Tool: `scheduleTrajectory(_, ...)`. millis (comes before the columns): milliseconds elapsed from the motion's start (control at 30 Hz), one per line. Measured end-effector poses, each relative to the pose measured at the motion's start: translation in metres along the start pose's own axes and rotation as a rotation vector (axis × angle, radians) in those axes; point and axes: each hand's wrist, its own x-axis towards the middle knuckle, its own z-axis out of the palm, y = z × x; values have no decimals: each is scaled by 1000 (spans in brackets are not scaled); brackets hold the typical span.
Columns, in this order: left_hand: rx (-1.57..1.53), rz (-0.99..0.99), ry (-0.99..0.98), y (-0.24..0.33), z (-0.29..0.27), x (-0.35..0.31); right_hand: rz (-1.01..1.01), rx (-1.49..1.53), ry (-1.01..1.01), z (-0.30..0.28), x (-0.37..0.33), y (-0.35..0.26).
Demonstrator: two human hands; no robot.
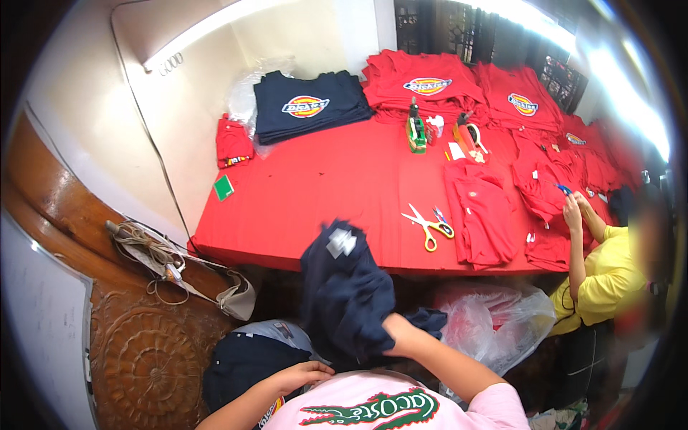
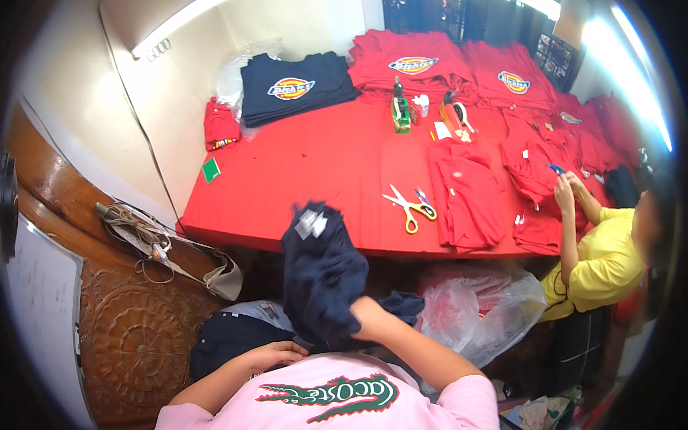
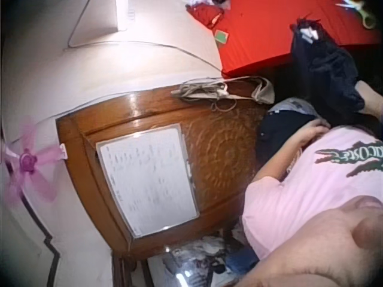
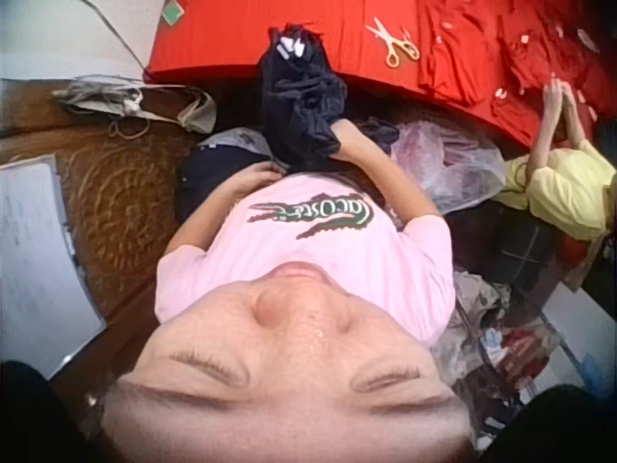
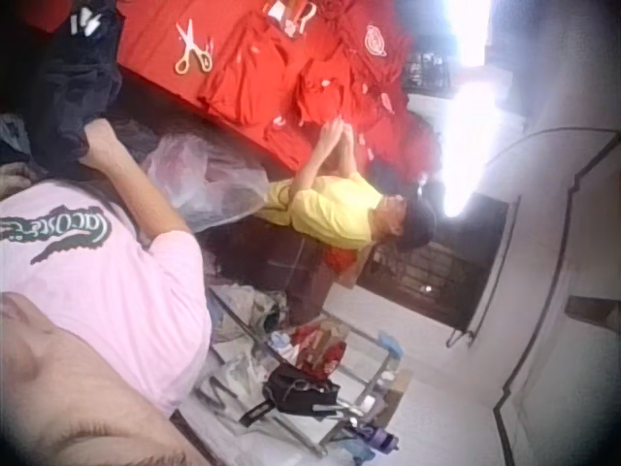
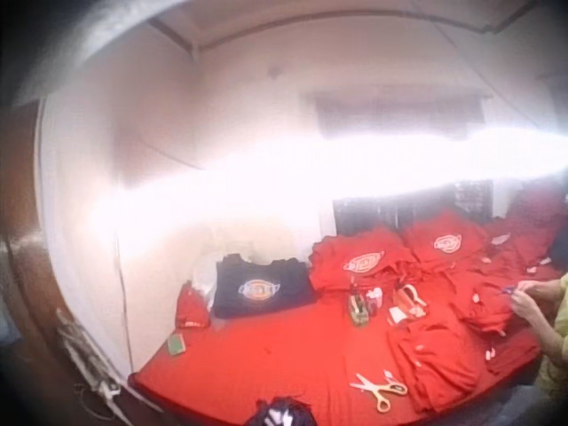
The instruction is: The person trims excess threads from a stack of dark navy shirts using shears, turns the shirts over, and checks the tags on red shirts.
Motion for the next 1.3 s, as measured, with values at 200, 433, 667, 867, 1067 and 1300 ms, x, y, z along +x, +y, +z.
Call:
scheduleTrajectory(200,-16,488,-125,86,12,-46,182,-230,-646,12,-12,-55)
scheduleTrajectory(433,635,515,-293,80,19,111,-68,-372,-888,41,24,-74)
scheduleTrajectory(667,1264,40,-479,61,-15,100,137,-379,-820,10,6,-73)
scheduleTrajectory(867,1216,609,-223,5,-53,51,406,-196,-515,-14,-16,-78)
scheduleTrajectory(1067,-405,2,-148,-60,-32,27,471,-105,-497,-37,-48,-27)
scheduleTrajectory(1300,-266,235,-50,-99,-59,4,706,-5,-452,-73,-74,-18)
